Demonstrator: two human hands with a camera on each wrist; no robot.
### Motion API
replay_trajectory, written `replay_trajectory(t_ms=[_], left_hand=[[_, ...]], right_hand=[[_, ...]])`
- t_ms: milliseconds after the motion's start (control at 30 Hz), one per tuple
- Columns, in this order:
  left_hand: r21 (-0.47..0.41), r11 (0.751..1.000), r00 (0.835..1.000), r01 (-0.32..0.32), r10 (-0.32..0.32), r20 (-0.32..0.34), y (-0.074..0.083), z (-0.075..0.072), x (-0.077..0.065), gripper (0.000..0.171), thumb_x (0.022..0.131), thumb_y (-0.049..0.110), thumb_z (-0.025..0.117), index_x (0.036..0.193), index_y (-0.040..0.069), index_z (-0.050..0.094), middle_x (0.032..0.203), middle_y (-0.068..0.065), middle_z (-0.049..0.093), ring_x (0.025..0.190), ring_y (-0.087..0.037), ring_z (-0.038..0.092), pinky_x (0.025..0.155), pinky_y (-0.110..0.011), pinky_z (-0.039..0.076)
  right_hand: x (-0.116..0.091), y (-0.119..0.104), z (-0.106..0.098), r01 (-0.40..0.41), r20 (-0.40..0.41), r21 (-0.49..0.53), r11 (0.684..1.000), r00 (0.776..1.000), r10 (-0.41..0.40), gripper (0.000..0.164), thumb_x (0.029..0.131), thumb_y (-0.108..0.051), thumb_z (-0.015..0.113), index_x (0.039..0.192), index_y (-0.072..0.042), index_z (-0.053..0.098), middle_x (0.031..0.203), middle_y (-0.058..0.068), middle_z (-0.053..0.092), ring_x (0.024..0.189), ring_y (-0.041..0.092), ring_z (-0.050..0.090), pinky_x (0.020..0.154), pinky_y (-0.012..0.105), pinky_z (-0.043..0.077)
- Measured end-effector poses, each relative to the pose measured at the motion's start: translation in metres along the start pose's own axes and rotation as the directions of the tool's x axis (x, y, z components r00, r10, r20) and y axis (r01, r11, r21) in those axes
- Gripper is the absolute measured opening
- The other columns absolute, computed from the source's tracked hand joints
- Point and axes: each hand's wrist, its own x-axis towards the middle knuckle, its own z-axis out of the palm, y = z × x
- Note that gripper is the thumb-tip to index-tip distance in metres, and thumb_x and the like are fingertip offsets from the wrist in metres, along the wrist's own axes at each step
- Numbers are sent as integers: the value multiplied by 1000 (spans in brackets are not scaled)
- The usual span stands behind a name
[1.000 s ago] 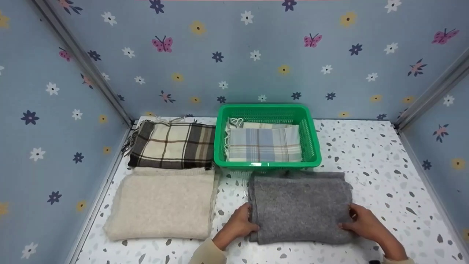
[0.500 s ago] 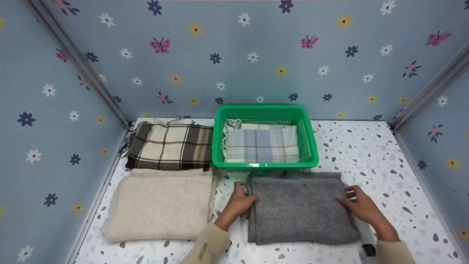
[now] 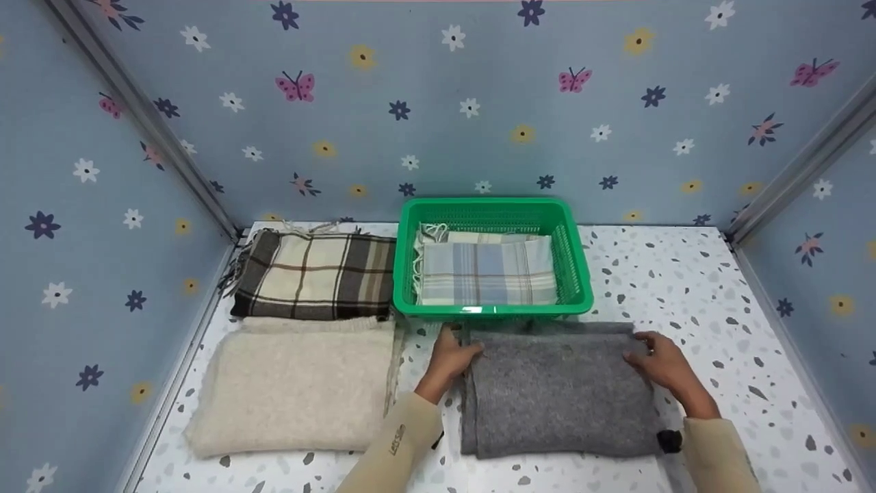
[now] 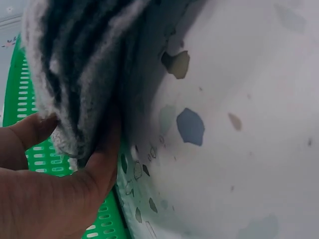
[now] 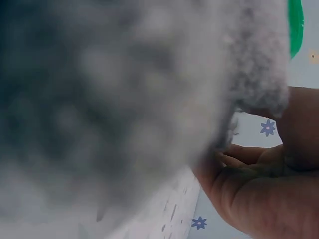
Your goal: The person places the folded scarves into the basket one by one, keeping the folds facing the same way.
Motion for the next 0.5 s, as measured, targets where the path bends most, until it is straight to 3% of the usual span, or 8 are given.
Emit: replay_trajectory(t_ms=[300,500], left_hand=[[173,984,997,-39,49,-54,-2,7,11,61,90,-1,74,144,-16,48,146,-37,52,139,-52,48,111,-59,45],[209,978,998,-26,36,-46,-5,5,13,57,90,-3,71,143,-14,52,145,-35,55,136,-48,53,104,-57,50]], right_hand=[[2,-2,5,38,-38,-11,999,999,-39,53,97,-7,70,137,21,52,139,48,48,128,61,48,104,68,44],[3,-4,8,44,-57,-34,998,997,-46,49,95,-5,71,133,21,55,136,47,52,126,61,51,103,67,45]])
